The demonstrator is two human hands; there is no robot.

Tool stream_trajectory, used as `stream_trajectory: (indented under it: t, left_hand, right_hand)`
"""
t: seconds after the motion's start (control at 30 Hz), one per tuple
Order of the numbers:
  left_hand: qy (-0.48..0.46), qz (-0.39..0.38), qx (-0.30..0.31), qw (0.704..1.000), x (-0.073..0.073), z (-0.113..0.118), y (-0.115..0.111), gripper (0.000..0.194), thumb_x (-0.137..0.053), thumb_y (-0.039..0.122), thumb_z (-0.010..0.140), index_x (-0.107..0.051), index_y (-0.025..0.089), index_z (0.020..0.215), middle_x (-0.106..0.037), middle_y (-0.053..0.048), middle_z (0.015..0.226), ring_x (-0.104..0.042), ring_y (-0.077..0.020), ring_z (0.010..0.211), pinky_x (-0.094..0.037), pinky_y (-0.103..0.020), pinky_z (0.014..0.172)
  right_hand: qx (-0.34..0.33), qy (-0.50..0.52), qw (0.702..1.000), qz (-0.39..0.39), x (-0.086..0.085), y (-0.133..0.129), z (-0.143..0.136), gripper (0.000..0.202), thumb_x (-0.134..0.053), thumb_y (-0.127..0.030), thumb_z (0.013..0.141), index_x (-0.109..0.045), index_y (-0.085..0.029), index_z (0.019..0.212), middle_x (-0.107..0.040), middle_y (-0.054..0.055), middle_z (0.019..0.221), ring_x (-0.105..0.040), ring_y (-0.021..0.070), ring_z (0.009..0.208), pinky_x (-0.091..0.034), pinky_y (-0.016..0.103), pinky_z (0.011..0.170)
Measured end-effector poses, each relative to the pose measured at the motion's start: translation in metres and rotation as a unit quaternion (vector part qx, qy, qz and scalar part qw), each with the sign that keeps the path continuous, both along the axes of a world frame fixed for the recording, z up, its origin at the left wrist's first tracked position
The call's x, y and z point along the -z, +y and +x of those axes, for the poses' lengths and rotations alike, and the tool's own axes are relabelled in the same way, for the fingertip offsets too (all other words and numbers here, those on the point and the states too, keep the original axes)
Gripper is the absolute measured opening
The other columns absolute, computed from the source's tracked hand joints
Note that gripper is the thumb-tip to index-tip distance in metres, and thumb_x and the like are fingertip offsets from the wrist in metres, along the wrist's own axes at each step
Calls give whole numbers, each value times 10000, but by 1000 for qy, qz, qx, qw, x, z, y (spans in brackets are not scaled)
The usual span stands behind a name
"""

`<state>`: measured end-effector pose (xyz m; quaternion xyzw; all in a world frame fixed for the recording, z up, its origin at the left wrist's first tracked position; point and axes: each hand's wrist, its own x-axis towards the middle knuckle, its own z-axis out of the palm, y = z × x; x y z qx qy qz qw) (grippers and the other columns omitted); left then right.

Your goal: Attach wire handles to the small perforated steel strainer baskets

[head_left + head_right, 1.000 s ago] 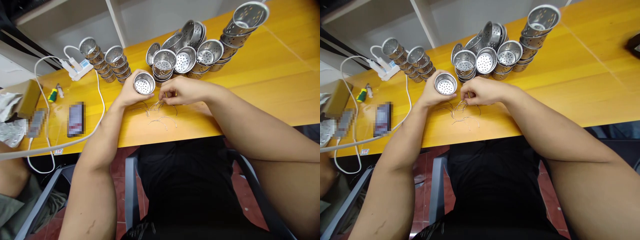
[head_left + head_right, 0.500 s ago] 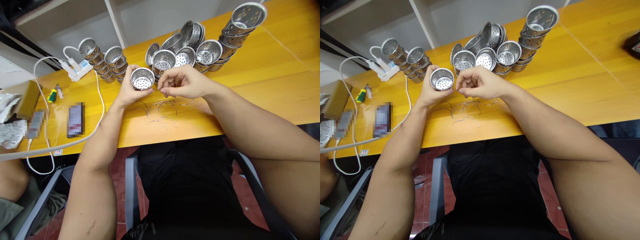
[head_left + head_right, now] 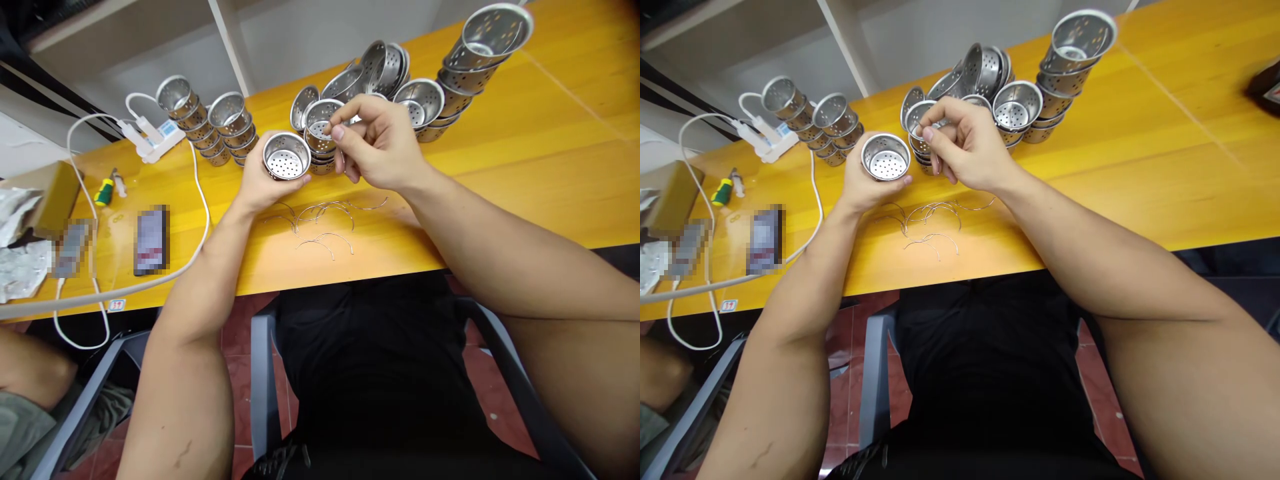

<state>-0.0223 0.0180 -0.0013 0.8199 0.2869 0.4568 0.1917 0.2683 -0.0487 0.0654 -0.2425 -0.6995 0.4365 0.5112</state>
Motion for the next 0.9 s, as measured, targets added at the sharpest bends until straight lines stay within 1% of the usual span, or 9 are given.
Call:
stream_trajectory:
  t: [0.1, 0.2, 0.3, 0.4, 0.47, 0.57, 0.73, 0.83, 0.9]
  left_hand:
    - [-16, 4, -3, 1000, 3, 3, 1, 1059, -1032, 896, 696, -618, 288, 1459, -770, -107, 1362, -800, -363, 1270, -658, -614, 1202]
    - [-17, 13, 25, 999, 6, 4, 3, 1089, -944, 941, 778, -552, 312, 1576, -735, -121, 1479, -770, -380, 1388, -628, -607, 1256]
    - [-8, 20, 47, 999, 7, 6, 2, 1076, -858, 961, 855, -496, 342, 1657, -686, -131, 1589, -721, -392, 1494, -590, -612, 1310]
    - [-5, 14, 48, 999, 5, 8, -1, 1065, -939, 927, 800, -532, 341, 1591, -711, -110, 1521, -759, -381, 1422, -616, -600, 1275]
    - [-16, 9, 51, 999, 4, 10, -4, 1034, -974, 896, 789, -533, 337, 1539, -723, -92, 1454, -787, -359, 1354, -643, -576, 1232]
    - [-41, 5, 55, 998, 4, 13, -6, 998, -967, 878, 820, -488, 346, 1516, -709, -84, 1431, -795, -339, 1341, -663, -540, 1203]
    - [-41, -5, 38, 998, 6, 16, -8, 1039, -918, 945, 810, -425, 356, 1510, -673, -100, 1448, -780, -351, 1366, -664, -554, 1208]
    - [-24, -16, 21, 999, 5, 16, -9, 1082, -886, 1004, 775, -428, 359, 1512, -662, -106, 1464, -774, -355, 1370, -665, -557, 1210]
    - [-17, -17, 19, 1000, 3, 14, -10, 1116, -837, 1050, 772, -430, 366, 1555, -658, -111, 1500, -765, -358, 1398, -658, -556, 1227]
  right_hand:
    - [15, 13, 1000, 16, 4, 3, -2, 476, -888, -766, 1043, -725, -319, 1067, -767, -48, 661, -544, 149, 406, -355, 374, 385]
    - [47, 18, 998, 46, 6, 5, -3, 464, -884, -781, 1032, -749, -338, 1012, -795, -18, 731, -571, 164, 452, -400, 393, 419]
    - [114, 13, 988, 101, 8, 8, -4, 398, -889, -736, 1040, -788, -360, 957, -830, 24, 889, -620, 201, 606, -493, 414, 540]
    - [149, -6, 981, 127, 11, 11, -4, 337, -880, -706, 1053, -821, -382, 983, -831, 48, 965, -679, 256, 756, -551, 447, 674]
    - [149, -13, 982, 117, 14, 13, -4, 329, -893, -717, 1036, -832, -394, 1048, -819, 46, 944, -692, 274, 772, -553, 460, 691]
    - [147, -10, 983, 110, 17, 15, -4, 355, -908, -740, 1014, -837, -404, 1102, -793, 33, 902, -672, 269, 739, -530, 457, 664]
    - [131, -2, 987, 92, 13, 11, -4, 432, -882, -784, 1016, -826, -368, 1120, -794, 35, 905, -618, 245, 725, -503, 447, 650]
    - [123, 8, 990, 75, 10, 8, -3, 405, -930, -729, 998, -812, -356, 1101, -794, 40, 910, -599, 244, 723, -486, 452, 653]
    - [120, 11, 989, 82, 10, 7, -2, 344, -925, -683, 1020, -803, -366, 1076, -791, 40, 915, -600, 250, 730, -477, 457, 660]
